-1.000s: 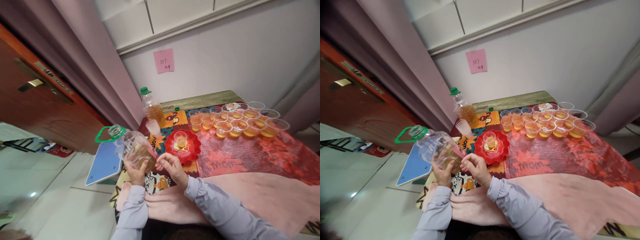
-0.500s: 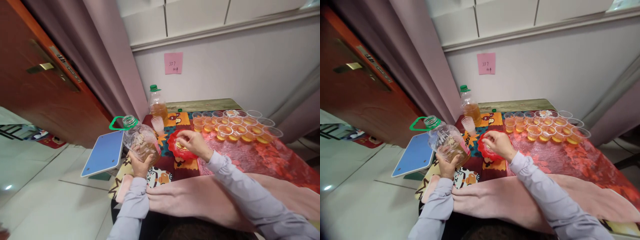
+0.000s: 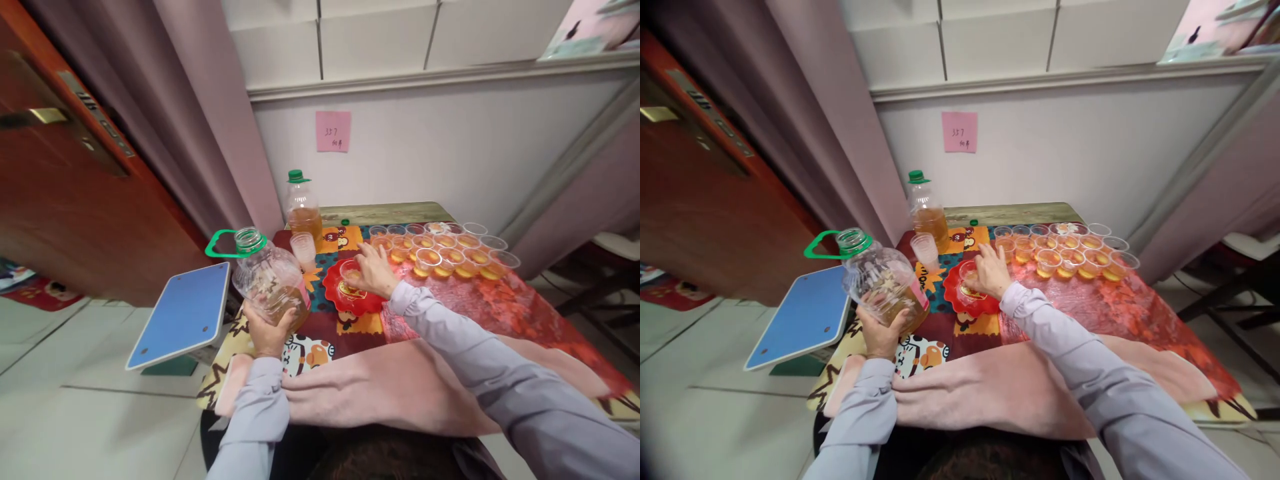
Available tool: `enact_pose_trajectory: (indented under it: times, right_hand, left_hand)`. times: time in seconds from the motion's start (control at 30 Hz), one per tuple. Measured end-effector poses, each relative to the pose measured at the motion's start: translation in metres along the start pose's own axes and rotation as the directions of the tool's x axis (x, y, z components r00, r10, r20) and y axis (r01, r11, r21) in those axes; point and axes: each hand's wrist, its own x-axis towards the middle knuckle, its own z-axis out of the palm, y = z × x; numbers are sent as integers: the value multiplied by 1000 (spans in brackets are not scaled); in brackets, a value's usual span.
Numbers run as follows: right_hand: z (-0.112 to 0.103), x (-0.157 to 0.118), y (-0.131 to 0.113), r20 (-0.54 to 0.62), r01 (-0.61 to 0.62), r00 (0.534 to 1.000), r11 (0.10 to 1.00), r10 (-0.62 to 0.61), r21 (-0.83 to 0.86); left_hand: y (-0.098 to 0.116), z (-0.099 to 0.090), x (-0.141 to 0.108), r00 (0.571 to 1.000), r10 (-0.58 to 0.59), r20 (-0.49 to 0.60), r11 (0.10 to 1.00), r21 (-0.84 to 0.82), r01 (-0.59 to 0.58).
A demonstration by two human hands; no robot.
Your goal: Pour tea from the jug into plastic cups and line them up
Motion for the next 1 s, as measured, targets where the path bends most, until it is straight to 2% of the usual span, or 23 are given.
enact_pose_trajectory:
  times: [0.1,0.2,0.3,0.4,0.5,0.6,0.73,1.0]
  right_hand:
    - [-6,-3,-6,-122,114,986,993,-110,27]
    - [-18,-9,4,-226,93,972,992,-72,87]
    - [-31,-15,36,-275,19,961,989,22,145]
    - [-41,-25,79,-310,-26,949,995,55,99]
    - [-41,-37,116,-321,-83,944,996,73,-16]
    - [-34,-46,140,-294,-141,949,987,113,-76]
    - [-21,-50,153,-251,-194,953,978,171,-72]
    - [-9,-47,153,-209,-195,962,979,177,-66]
  left_hand:
    - [0,0,2,1000,7,1,1000,5,-7]
    - [-1,0,3,1000,16,2,1000,27,-16]
    - [-2,0,3,1000,8,3,999,37,-8]
    - [-2,0,3,1000,1,-6,999,38,0]
    - [-1,1,3,1000,3,-13,999,42,-2]
    - [1,1,3,1000,9,-11,999,37,-9]
    - [4,0,4,1000,5,-11,999,53,-5]
    - [3,-2,3,1000,4,5,996,87,-4]
